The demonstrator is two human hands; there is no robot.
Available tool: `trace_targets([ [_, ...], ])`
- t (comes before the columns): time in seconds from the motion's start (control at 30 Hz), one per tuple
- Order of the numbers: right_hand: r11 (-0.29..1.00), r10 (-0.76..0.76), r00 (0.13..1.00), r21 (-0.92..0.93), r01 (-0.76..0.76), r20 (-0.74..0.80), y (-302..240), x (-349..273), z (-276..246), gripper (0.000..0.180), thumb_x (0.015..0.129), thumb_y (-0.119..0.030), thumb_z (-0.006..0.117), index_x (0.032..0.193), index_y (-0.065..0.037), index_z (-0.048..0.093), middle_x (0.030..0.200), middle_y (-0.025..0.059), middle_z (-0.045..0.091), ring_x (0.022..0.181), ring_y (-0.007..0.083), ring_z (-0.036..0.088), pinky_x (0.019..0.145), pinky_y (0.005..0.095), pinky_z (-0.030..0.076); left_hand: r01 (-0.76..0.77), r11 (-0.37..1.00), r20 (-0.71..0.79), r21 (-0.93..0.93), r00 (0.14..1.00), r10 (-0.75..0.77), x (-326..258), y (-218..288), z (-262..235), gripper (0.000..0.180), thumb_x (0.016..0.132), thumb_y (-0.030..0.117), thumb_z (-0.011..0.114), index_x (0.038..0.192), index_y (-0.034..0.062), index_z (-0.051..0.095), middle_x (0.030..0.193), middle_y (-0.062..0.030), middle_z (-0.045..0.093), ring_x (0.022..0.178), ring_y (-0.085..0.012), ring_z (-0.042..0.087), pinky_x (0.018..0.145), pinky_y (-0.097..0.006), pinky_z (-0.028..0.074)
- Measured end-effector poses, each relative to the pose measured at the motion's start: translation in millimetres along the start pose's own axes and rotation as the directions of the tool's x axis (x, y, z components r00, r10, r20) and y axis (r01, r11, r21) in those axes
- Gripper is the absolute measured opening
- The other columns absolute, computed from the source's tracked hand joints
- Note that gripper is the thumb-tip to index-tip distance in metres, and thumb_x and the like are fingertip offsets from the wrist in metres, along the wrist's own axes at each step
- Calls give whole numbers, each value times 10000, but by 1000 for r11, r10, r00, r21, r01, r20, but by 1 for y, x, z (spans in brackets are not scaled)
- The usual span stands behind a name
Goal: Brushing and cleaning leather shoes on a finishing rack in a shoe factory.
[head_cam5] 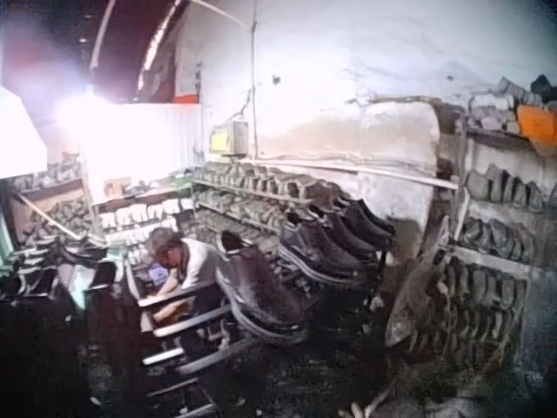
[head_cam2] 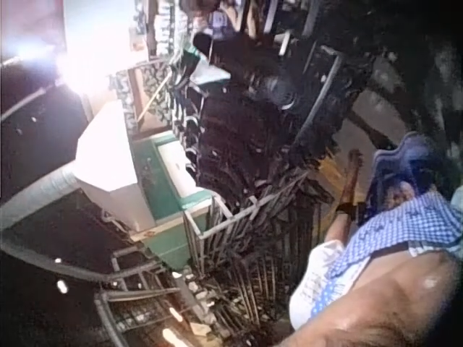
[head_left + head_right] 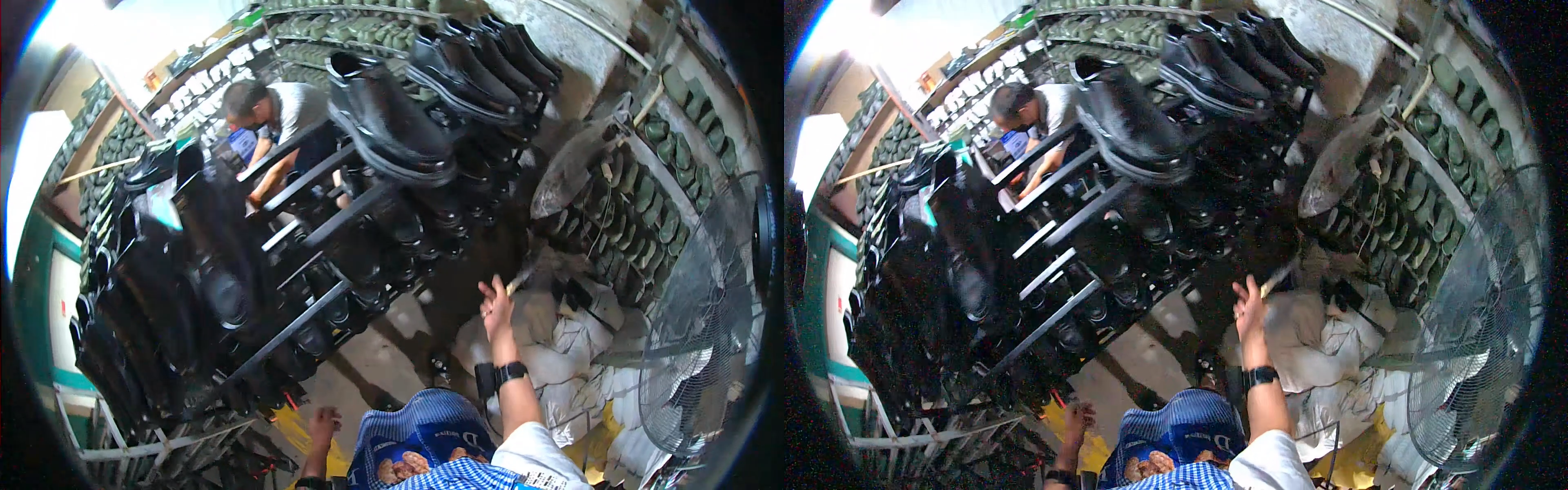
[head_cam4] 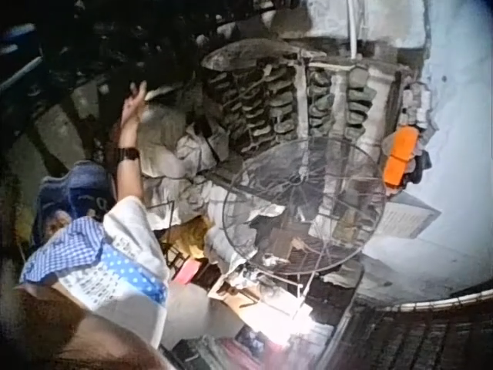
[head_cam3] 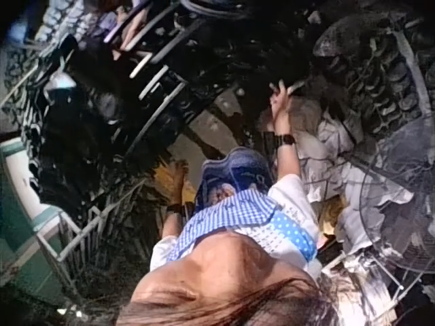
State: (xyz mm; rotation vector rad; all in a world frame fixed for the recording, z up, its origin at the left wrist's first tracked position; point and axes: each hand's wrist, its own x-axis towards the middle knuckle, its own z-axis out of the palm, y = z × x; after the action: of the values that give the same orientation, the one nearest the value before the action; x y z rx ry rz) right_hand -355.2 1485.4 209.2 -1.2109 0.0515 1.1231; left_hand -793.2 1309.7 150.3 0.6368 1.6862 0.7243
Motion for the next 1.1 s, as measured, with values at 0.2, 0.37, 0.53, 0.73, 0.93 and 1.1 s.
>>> trace_targets([
  [0.2,996,-80,997,50,80,3,-63,106,34,402,774,-311,644,995,-5,504,985,177,584,360,58,354,318,231,230,-273,961,189,42,947,261,14,149,127,215,893,198,438,849,23,556,658,-46,562,449,-81,468,415,-224,375],
  [0.37,970,-242,970,15,242,25,-86,149,89,415,733,-348,691,927,-3,566,763,69,572,410,55,347,354,227,254,-495,868,366,47,817,446,30,265,237,234,916,190,430,856,3,557,674,-44,550,485,-88,491,428,-207,386],
  [0.53,843,-415,908,-348,409,62,-95,198,107,434,722,-369,698,817,23,537,591,5,451,524,97,388,490,252,353,-624,779,411,51,724,553,68,346,346,190,919,139,413,989,14,536,821,-43,575,559,-63,514,466,-190,408],
  [0.73,725,-568,817,-410,554,100,-107,202,138,488,703,-394,708,851,35,529,650,24,508,605,93,433,571,261,415,-762,645,371,55,616,695,120,405,423,209,898,91,433,1088,63,517,941,-35,568,666,-64,541,510,-183,432],
  [0.93,761,-491,868,-447,470,75,-109,198,145,542,692,-372,714,993,30,511,733,72,588,649,133,535,630,274,455,-917,100,304,385,229,925,180,446,462,247,833,101,524,1075,52,517,921,-99,582,671,-172,591,529,-288,472],
  [1.1,732,-547,837,-476,488,18,-97,210,143,526,681,-339,716,1018,7,507,789,132,627,692,211,611,654,318,477,-665,-147,416,732,265,870,187,460,491,301,787,176,571,1053,43,527,893,-166,588,696,-295,592,574,-392,475],
])
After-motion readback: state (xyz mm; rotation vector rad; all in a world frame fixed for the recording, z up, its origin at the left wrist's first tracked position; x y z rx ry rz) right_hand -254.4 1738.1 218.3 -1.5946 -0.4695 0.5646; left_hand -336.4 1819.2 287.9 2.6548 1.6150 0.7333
